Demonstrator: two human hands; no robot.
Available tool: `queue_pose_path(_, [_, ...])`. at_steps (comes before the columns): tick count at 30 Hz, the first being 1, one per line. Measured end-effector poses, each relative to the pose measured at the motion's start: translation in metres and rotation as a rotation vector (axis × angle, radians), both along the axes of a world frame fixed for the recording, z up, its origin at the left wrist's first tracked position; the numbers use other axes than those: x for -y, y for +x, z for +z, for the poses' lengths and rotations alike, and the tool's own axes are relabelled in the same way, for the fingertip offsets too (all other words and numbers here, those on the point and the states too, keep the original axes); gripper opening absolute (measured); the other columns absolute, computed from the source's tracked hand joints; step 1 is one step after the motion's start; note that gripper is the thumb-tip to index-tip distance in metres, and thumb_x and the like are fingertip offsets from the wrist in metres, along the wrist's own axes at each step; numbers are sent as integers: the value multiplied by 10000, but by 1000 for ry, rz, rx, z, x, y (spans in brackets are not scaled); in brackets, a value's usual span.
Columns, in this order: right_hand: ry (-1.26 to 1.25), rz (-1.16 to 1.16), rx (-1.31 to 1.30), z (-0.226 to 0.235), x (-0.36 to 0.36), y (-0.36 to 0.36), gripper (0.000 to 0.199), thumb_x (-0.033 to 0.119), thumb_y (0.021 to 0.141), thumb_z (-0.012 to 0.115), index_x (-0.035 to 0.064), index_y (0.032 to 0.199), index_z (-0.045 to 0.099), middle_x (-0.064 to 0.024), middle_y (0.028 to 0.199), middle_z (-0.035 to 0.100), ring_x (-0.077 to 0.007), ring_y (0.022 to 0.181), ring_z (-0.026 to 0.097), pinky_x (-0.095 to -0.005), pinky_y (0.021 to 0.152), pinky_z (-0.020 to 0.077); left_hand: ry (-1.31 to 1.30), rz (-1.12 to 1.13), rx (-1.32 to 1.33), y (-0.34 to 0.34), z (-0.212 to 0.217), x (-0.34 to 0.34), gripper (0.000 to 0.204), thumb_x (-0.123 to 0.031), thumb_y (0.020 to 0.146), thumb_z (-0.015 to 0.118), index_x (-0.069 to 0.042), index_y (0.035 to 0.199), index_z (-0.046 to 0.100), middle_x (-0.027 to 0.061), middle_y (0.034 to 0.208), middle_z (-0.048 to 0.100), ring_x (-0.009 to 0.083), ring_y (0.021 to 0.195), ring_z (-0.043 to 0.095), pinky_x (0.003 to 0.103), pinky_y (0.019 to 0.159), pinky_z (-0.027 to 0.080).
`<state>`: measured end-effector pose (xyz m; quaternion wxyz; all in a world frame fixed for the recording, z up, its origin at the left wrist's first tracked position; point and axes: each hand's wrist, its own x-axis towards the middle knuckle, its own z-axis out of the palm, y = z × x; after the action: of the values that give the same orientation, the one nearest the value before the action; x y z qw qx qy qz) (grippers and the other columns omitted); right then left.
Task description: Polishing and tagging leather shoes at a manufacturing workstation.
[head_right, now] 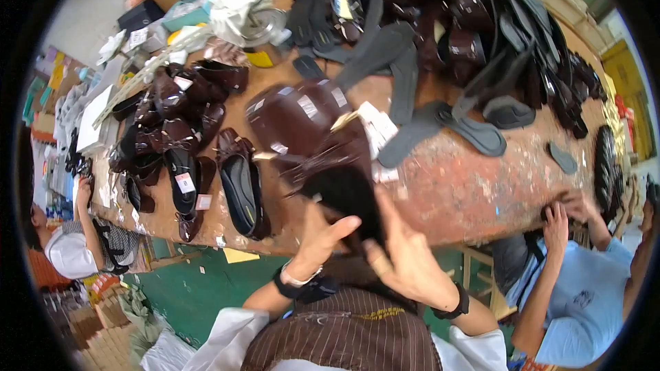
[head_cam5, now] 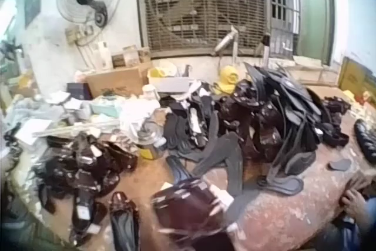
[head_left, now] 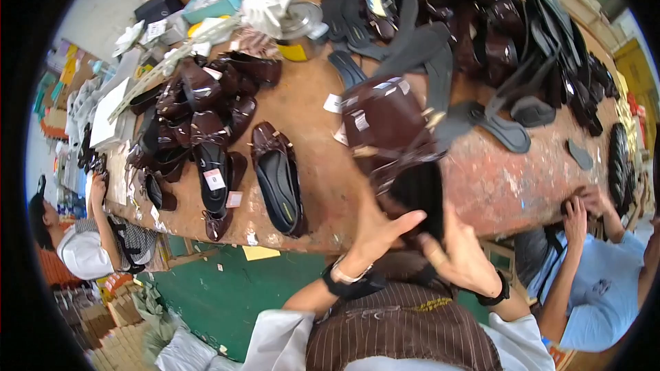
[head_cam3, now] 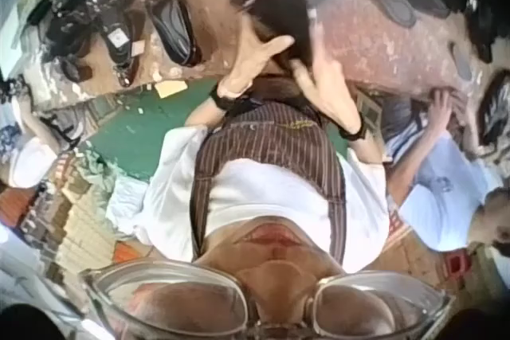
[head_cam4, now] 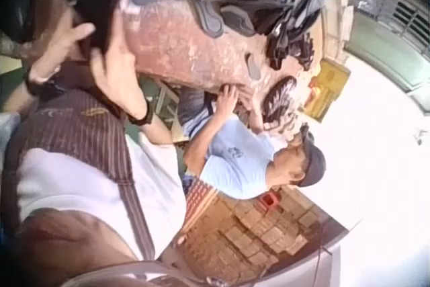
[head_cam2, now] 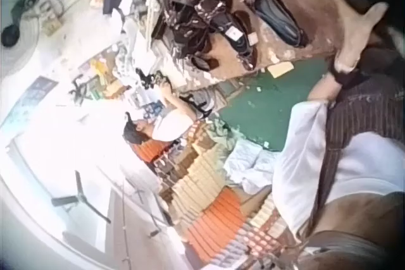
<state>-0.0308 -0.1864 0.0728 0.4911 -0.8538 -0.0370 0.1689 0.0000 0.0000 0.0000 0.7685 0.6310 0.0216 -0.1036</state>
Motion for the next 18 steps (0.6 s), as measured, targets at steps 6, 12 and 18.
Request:
queue_pose_path(6, [-141, 247, 567, 30, -5, 157, 362, 233, 931, 646, -31, 1179, 647, -210, 1003, 714, -327, 829, 713, -368, 758, 539, 154, 191, 179, 2, 10, -73, 1099, -119, 733, 832, 30, 1539, 100, 204, 1468, 395, 275, 1336, 431, 400, 1136, 326])
queue_pose_path(12, [-350, 22, 999, 59, -128, 363, 483, 457, 935, 575, 17, 1121, 652, -210, 1002, 686, -390, 955, 662, -464, 842, 523, 829, 268, 13, -14, -8, -59, 1183, -294, 595, 891, 22, 1509, 210, 252, 1295, 495, 368, 1193, 520, 425, 1011, 430])
queue_pose_path(18, [-720, 113, 786, 18, -217, 460, 558, 539, 920, 537, 63, 1181, 669, -251, 1069, 671, -430, 1012, 658, -475, 836, 545, 1181, 137, 99, -6, -31, -48, 1191, -473, 560, 856, 38, 1474, 288, 231, 1176, 498, 401, 1033, 505, 497, 927, 404])
